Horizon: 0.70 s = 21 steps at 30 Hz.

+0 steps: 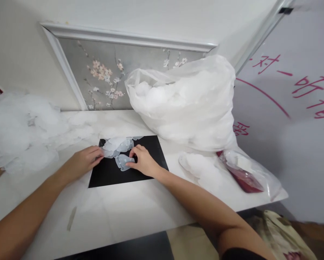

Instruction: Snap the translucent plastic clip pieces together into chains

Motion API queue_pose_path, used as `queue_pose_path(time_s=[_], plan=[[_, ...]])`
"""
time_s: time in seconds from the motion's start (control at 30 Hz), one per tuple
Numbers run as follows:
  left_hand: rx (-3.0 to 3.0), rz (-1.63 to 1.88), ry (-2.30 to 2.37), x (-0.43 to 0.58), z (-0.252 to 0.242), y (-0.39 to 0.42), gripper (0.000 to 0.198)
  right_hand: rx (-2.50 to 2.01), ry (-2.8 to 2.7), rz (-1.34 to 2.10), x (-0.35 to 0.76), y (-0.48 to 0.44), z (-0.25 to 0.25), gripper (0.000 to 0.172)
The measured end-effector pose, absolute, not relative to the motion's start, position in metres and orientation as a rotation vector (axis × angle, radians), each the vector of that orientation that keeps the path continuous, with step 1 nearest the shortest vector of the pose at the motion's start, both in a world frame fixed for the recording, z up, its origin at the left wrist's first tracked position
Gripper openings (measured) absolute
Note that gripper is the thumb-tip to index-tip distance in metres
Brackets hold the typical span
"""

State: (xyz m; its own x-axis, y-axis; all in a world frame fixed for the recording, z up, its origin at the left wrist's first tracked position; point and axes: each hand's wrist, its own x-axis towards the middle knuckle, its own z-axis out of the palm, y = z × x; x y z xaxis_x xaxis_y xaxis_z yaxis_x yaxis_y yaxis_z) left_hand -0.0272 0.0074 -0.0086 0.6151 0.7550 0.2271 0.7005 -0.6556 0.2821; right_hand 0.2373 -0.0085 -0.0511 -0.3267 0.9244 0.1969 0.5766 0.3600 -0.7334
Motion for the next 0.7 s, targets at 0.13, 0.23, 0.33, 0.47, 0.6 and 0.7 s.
queue_pose_path(time_s=[0.13,0.23,0.33,0.47,0.6,0.7], plan=[[2.718,0.393,1.027,-0.02,0.012,-0.008,0.02,-1.191,-1.859,1.119,0.244,-0.012,-0.045,0.031],[2.591,0.277,0.871,-0.014,0.017,-0.017,0.019,-1.17,-1.872,1.204,0.254,-0.013,-0.041,0.035],[2.414,0.269,0.909,-0.015,0.015,-0.018,0.008,-1.107,-1.932,1.215,0.262,-0.012,-0.041,0.046],[2.309,0.302,1.049,-0.023,0.013,-0.013,0.05,-1.009,-2.049,1.209,0.268,-0.012,-0.042,0.066],[2.276,0.359,1.109,-0.026,0.013,-0.011,0.064,-1.001,-2.088,1.166,0.27,-0.012,-0.045,0.066],[2.308,0.333,1.113,-0.023,0.011,-0.014,0.063,-1.001,-2.093,1.142,0.269,-0.013,-0.045,0.062]])
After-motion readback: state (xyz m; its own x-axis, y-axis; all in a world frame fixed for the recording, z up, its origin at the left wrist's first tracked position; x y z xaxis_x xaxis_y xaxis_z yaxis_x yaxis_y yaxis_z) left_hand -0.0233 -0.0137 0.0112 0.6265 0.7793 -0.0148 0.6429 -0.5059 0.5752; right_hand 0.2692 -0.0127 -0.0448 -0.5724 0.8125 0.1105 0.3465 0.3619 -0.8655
